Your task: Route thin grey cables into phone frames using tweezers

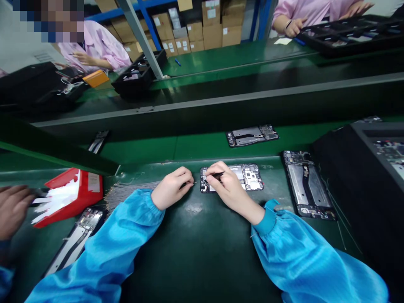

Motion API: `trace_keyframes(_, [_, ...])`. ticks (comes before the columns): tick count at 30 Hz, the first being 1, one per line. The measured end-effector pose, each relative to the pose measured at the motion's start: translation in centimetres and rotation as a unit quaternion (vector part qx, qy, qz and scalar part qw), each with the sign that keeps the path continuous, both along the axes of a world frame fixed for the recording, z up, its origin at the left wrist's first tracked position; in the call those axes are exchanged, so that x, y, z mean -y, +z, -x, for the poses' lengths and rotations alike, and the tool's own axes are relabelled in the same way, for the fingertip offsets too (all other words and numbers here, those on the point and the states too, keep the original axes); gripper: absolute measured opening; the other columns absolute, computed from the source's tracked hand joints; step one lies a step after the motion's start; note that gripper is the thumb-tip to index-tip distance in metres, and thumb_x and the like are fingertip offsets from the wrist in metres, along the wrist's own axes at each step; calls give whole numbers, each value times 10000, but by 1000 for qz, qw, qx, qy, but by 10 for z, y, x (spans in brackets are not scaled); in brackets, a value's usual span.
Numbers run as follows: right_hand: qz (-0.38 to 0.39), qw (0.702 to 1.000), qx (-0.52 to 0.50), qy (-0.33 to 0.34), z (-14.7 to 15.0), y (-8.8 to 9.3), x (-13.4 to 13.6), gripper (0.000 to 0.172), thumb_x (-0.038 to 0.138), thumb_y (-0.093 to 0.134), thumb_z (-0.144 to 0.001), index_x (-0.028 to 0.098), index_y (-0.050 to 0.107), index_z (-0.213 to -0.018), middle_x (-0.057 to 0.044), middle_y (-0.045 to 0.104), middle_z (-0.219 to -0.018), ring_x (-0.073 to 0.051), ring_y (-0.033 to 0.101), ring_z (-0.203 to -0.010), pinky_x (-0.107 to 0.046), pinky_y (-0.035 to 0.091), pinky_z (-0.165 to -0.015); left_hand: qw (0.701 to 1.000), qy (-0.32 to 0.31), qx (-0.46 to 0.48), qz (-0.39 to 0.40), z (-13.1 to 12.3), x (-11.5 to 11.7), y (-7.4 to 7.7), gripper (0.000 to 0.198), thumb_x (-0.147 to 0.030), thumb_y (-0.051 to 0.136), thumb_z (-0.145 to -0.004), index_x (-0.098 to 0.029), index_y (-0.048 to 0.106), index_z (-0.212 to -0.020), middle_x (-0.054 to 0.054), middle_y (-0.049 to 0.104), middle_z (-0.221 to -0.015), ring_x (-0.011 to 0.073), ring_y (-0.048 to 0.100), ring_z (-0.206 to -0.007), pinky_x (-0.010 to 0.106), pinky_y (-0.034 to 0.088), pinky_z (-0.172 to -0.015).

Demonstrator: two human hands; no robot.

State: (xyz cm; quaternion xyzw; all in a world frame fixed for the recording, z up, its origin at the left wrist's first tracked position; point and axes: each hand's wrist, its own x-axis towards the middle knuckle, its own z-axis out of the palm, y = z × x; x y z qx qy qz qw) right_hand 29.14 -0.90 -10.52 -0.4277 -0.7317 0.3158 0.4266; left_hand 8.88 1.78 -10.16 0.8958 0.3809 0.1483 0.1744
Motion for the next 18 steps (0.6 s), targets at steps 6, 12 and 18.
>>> trace_keyframes(6, [59, 998, 14, 21, 1, -1, -1, 67, 208, 476, -839, 203, 543, -837, -27, 563, -842, -162, 544, -826, -320, 443, -741, 999, 43, 9, -21, -14, 7, -8, 139, -181, 404, -858, -182, 534, -809, 13, 498, -794, 115, 507, -717, 222, 438, -674])
trace_keyframes(12, [87, 995, 0, -39, 1, -5, -3, 57, 176, 534, -769, 192, 543, -822, -19, 590, -803, -163, 589, -765, -305, 485, -674, 998, 46, -11, -29, -17, 8, -10, 119, -155, 417, -833, -172, 519, -775, 2, 468, -743, 111, 476, -667, 207, 407, -612])
trace_keyframes(18, [107, 993, -16, -49, 0, -9, -4, 64, 204, 548, -776, 190, 559, -838, -31, 591, -835, -167, 599, -782, -301, 505, -664, 995, 55, -53, -61, -19, 11, -9, 142, -173, 405, -844, -173, 522, -762, 6, 471, -735, 121, 474, -668, 224, 399, -619])
